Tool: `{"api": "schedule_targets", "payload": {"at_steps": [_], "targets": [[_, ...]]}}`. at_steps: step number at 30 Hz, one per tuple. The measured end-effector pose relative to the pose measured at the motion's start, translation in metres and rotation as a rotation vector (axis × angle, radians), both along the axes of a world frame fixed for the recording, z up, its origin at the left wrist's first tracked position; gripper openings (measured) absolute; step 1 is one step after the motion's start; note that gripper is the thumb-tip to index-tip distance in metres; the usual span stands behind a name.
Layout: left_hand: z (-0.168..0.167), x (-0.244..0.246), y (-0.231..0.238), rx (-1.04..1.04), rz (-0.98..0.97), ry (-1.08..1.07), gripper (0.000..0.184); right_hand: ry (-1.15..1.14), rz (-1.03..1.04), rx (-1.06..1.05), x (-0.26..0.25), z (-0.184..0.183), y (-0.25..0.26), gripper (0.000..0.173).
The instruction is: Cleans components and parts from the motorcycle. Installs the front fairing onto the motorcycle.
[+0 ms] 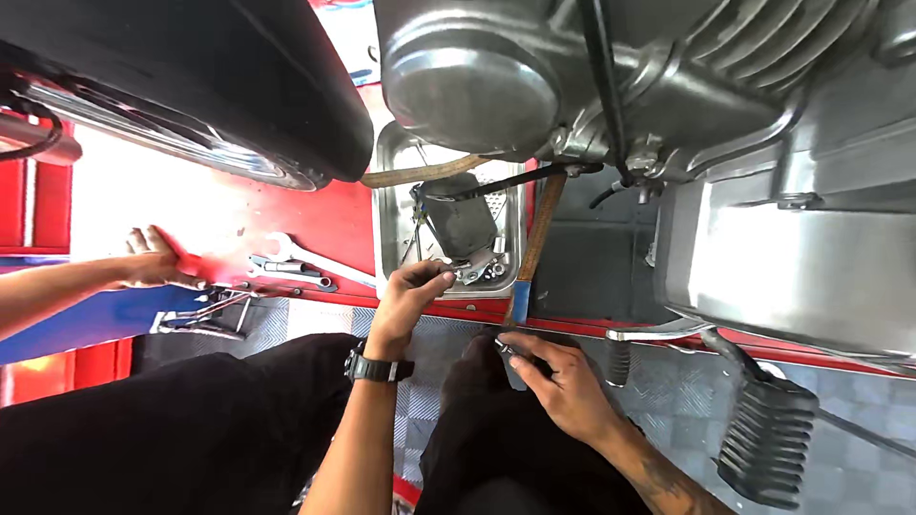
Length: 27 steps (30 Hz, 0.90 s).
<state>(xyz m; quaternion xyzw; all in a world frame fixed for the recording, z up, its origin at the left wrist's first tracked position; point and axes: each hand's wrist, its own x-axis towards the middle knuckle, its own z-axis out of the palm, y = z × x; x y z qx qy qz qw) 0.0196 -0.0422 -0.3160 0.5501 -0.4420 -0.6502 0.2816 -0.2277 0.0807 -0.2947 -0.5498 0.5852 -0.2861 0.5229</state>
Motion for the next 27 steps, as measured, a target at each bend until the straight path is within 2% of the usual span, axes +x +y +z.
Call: {"api": "schedule_targets", "payload": {"at_steps": [5, 10, 12, 14, 18, 20, 23, 27], "targets": [[0.005, 0.01, 0.015, 0.017, 0.071, 0.26, 0.012, -0.004, 0.008, -0.004, 0.004, 0.002, -0.007, 0.027], [0.007, 0.011, 0.021, -0.001, 0.113, 0.321, 0.011, 0.006, 0.006, 0.006, 0.002, 0.003, -0.008, 0.029], [0.009, 0.013, 0.022, -0.035, 0.123, 0.277, 0.01, 0.003, 0.002, 0.019, 0.0, 0.002, -0.008, 0.029], [0.011, 0.014, 0.022, -0.136, 0.102, 0.094, 0.009, 0.008, 0.0, 0.026, -0.001, 0.001, -0.007, 0.029], [0.001, 0.02, 0.023, -0.526, -0.08, -0.696, 0.011, 0.037, -0.001, 0.029, -0.004, -0.001, -0.004, 0.03], [-0.003, 0.021, 0.027, -0.577, -0.088, -0.804, 0.012, 0.039, -0.007, 0.042, -0.003, -0.002, -0.003, 0.029], [-0.004, 0.017, 0.035, -0.501, 0.037, -0.608, 0.008, 0.02, -0.009, 0.049, -0.002, -0.004, -0.004, 0.029], [0.003, 0.004, 0.054, -0.218, 0.153, -0.243, 0.011, 0.024, -0.01, 0.049, 0.001, -0.003, -0.005, 0.029]]}}
